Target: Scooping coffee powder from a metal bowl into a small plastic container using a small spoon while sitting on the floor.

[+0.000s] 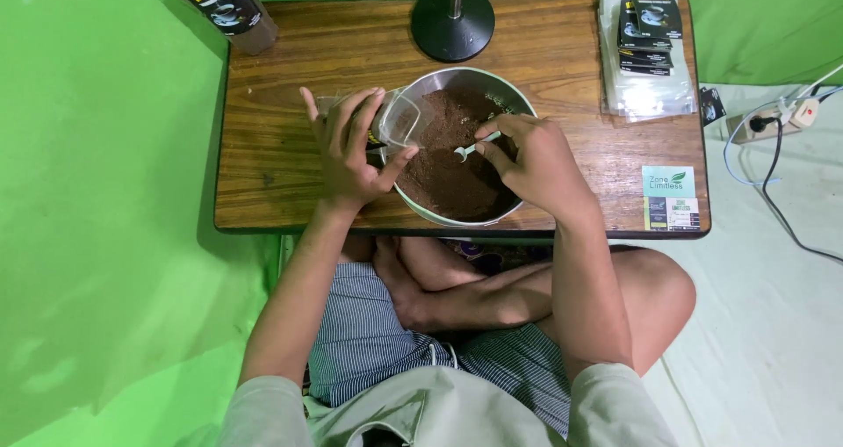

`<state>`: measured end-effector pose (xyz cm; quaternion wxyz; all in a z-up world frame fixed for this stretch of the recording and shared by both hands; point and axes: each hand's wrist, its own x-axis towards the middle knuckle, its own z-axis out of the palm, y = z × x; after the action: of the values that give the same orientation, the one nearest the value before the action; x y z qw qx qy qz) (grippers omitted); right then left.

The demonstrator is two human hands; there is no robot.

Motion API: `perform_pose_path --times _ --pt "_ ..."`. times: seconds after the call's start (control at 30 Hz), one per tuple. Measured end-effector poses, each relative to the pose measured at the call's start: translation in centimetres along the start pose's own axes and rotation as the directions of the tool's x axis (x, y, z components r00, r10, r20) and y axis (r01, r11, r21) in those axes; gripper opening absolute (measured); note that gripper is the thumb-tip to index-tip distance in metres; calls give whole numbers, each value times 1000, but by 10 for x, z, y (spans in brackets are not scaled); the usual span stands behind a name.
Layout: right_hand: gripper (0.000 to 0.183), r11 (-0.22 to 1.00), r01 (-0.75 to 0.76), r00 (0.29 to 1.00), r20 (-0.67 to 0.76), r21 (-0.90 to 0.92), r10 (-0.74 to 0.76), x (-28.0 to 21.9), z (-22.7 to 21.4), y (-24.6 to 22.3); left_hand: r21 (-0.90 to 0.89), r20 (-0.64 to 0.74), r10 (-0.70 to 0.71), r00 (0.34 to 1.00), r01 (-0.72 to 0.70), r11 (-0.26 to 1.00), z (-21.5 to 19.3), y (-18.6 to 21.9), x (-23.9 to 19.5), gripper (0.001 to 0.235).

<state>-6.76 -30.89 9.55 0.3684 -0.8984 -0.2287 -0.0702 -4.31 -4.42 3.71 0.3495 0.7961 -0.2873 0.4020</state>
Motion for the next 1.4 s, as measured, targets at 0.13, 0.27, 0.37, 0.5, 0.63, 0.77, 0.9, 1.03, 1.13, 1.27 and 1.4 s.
perform_pose_path --times 0.13,0.27,0.37,0.5,0.63,0.77,0.9,1.03,1.13,1.27,1.4 --pt "12 993 28 997 -80 113 -19 2 10 14 12 -26 -43 999 43 999 8 -7 -12 72" --pt "15 974 67 983 -179 215 -28 -4 11 21 58 -40 -40 998 42 997 4 -2 -17 69" --pt "14 942 17 969 -236 334 67 -7 8 26 83 -54 -19 998 24 996 6 -7 -18 70" --pt "13 865 -41 933 -290 500 212 -13 4 24 100 -70 -14 997 21 995 12 -14 -24 73" --pt "11 856 44 916 -362 514 171 -9 9 0 20 -68 -16 998 18 1000 7 -9 -18 70" --pt "6 928 265 881 -457 260 -124 4 42 -17 52 -62 19 998 -15 999 3 -7 -15 71" --pt "24 790 490 712 -353 -369 -607 9 46 -37 76 -58 34 998 -29 997 2 -6 -16 72" --pt "18 812 441 769 -305 -383 -561 -13 38 0 52 -71 19 997 -16 999 0 -2 -15 70" --pt "23 882 409 739 -483 -233 -470 -24 19 11 87 -85 47 995 -39 995 0 -1 -12 70" --pt "20 922 265 863 -357 -282 -357 -23 15 -2 88 -95 45 994 -37 995 0 0 -10 68" --pt "15 905 221 938 -175 -363 -299 -15 31 -18 116 -84 60 995 -50 992 0 2 -11 68"
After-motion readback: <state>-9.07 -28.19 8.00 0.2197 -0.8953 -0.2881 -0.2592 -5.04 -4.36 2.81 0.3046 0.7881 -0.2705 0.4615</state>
